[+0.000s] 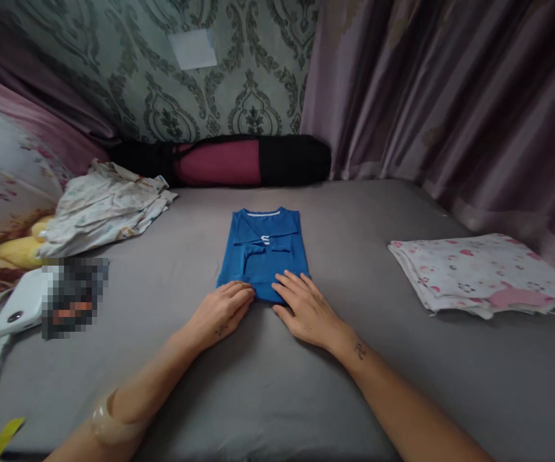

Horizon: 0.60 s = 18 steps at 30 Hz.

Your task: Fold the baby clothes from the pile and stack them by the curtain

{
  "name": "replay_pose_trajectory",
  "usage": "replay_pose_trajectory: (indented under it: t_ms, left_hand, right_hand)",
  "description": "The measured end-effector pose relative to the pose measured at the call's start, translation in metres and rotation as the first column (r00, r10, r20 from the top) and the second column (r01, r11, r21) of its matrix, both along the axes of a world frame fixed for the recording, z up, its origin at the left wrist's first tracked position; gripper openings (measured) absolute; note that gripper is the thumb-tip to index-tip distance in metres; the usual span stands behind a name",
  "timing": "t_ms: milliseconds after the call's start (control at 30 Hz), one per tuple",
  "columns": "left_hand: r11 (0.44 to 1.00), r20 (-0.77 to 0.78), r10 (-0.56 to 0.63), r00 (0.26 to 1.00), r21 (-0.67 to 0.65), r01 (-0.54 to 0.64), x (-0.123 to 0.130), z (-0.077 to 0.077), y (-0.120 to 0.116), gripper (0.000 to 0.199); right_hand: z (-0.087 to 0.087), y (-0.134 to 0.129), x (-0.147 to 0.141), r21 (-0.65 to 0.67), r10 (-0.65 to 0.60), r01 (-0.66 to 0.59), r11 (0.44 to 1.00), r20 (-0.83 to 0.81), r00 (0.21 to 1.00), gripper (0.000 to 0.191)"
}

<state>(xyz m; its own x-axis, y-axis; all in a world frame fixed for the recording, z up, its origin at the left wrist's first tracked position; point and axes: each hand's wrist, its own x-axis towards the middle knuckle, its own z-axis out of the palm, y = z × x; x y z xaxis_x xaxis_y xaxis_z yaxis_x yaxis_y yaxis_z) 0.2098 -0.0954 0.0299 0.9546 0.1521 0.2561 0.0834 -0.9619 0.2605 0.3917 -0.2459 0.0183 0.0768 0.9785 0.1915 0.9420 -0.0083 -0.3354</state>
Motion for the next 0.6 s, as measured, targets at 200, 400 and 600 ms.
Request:
replay_pose_trajectory:
  t_ms: [200,400,600]
  left_hand:
    - [0.998,0.016,0.048,0.999,-0.028,-0.047,0.002,-0.001,0.001,0.023]
    - [1.000,-0.041,0.011,0.999,0.026,-0.010,-0.001,0.001,0.002,0.022]
    - [0.993,-0.092,0.068,0.993,0.098,-0.059,-0.007,-0.002,0.011,0.045]
  right_hand:
    - [-0.008,0.000,0.016,0.079,0.001,-0.003,0.997,0.033,0.999,0.051]
    - [-0.014,-0.001,0.025,0.091,0.014,-0.013,0.996,-0.013,1.000,0.052]
    - [-0.014,-0.003,0.031,0.097,0.027,-0.023,0.995,-0.031,0.999,0.056]
